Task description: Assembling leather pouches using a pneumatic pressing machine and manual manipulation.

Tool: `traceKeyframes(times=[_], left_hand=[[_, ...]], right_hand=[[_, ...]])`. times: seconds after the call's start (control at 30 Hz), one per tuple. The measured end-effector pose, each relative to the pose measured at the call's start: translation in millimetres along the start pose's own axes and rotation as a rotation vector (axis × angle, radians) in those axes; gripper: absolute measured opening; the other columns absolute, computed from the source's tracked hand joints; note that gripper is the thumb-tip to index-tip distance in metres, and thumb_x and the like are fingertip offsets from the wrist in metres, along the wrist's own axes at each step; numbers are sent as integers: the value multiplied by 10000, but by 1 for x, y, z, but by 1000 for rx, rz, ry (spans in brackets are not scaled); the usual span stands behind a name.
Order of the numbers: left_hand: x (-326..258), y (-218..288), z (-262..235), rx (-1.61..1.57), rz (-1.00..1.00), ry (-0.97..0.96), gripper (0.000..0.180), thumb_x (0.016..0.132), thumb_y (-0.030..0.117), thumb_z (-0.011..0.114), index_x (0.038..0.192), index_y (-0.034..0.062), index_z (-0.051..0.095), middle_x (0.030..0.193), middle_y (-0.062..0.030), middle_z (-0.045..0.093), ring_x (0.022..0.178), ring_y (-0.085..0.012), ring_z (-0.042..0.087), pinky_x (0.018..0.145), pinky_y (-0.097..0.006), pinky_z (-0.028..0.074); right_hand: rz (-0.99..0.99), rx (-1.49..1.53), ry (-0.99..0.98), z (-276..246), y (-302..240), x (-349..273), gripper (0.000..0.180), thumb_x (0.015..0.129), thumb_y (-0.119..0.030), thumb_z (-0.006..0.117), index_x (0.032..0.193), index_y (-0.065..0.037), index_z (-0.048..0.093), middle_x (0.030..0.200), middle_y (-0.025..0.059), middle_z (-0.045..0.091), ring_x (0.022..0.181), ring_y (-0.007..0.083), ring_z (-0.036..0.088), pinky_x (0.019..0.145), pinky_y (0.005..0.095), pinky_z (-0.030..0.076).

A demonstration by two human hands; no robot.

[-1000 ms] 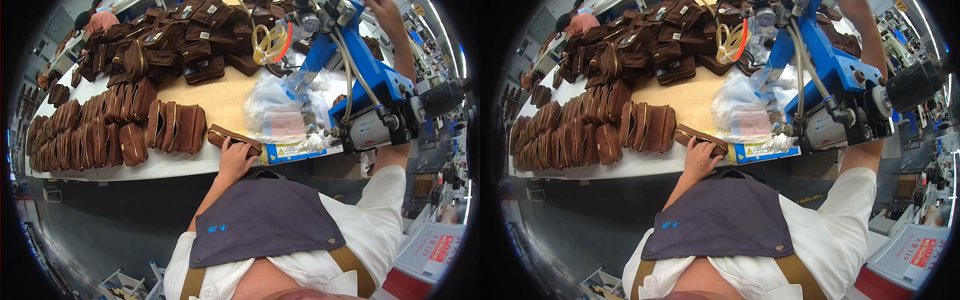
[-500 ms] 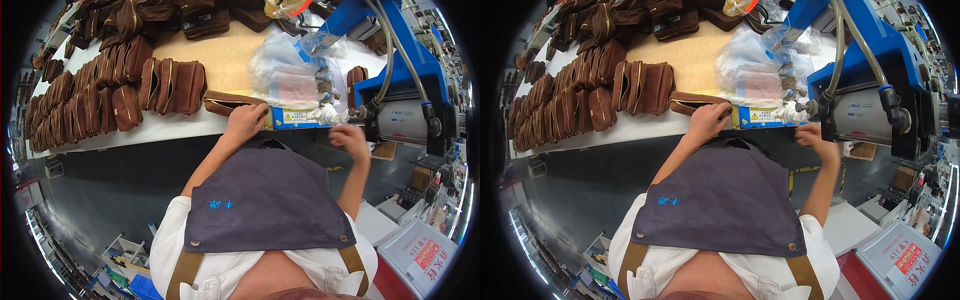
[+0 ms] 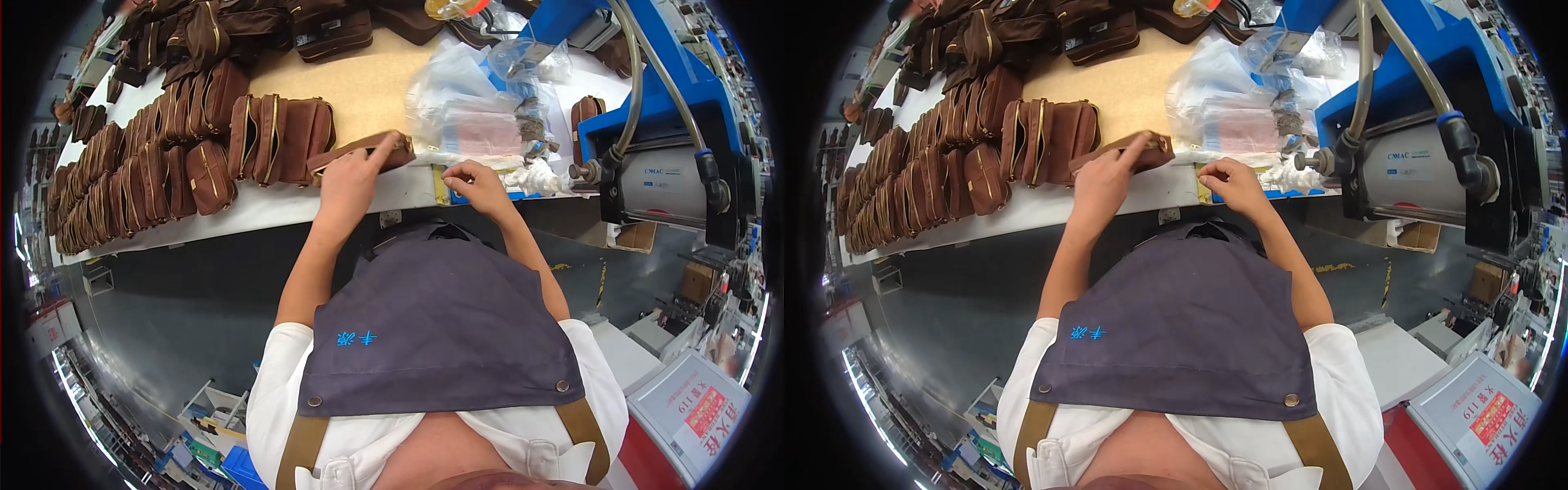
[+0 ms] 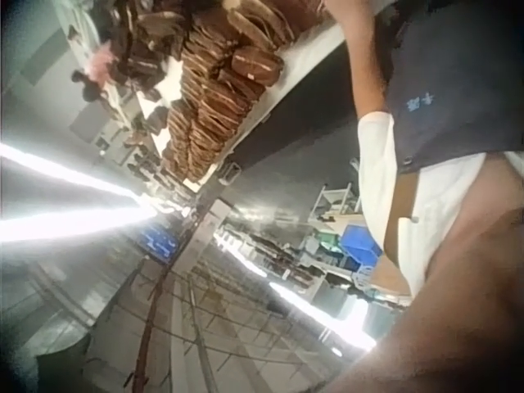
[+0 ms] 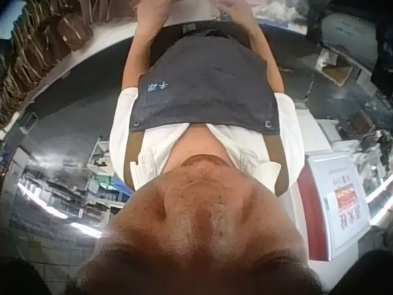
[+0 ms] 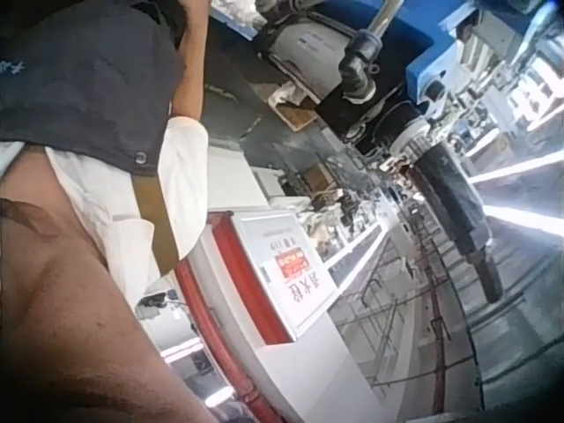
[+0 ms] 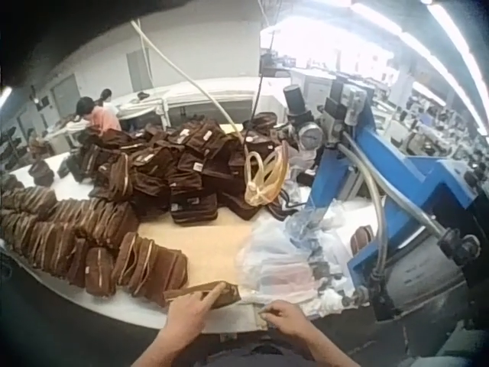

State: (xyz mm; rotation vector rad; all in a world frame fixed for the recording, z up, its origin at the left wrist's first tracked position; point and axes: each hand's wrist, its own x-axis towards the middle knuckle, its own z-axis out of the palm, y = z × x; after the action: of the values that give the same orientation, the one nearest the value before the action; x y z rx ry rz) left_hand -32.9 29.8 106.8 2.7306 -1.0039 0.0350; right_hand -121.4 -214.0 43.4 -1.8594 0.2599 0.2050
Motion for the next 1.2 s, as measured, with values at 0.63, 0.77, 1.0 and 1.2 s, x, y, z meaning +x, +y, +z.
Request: traceKeyframes(times=[0.63, 0.77, 1.0, 1.2], left_hand=[[-11, 3, 30, -564, -71, -89, 294, 796, 137, 673, 1077, 85, 602, 790, -73, 709, 778, -260, 672, 773, -396, 462], [-1, 14, 42, -616, -102, 33, 217, 844, 124, 635, 1050, 88, 580, 833, -47, 718, 795, -247, 680, 671, -380, 445], [0, 15, 44, -613, -96, 7, 156, 868, 133, 600, 1021, 108, 583, 819, -36, 715, 778, -239, 679, 686, -385, 422], [-5, 11, 34, -630, -49, -36, 173, 848, 115, 628, 1017, 84, 633, 815, -95, 700, 757, -286, 678, 688, -371, 506]], right_hand=[[256, 391, -208, 43, -12, 2, 181, 902, -76, 626, 1044, 26, 669, 833, 65, 692, 698, 102, 660, 650, 227, 551], [150, 250, -42, 54, -5, 7, 125, 878, -79, 652, 942, 29, 661, 771, 74, 692, 667, 114, 679, 598, 238, 554], [125, 223, 40, 59, -7, 9, 111, 874, -73, 656, 917, 30, 663, 761, 76, 695, 663, 112, 679, 590, 237, 551], [127, 359, -27, 60, -6, 15, 107, 887, -47, 629, 958, 12, 575, 758, 66, 662, 656, 121, 668, 580, 242, 540]])
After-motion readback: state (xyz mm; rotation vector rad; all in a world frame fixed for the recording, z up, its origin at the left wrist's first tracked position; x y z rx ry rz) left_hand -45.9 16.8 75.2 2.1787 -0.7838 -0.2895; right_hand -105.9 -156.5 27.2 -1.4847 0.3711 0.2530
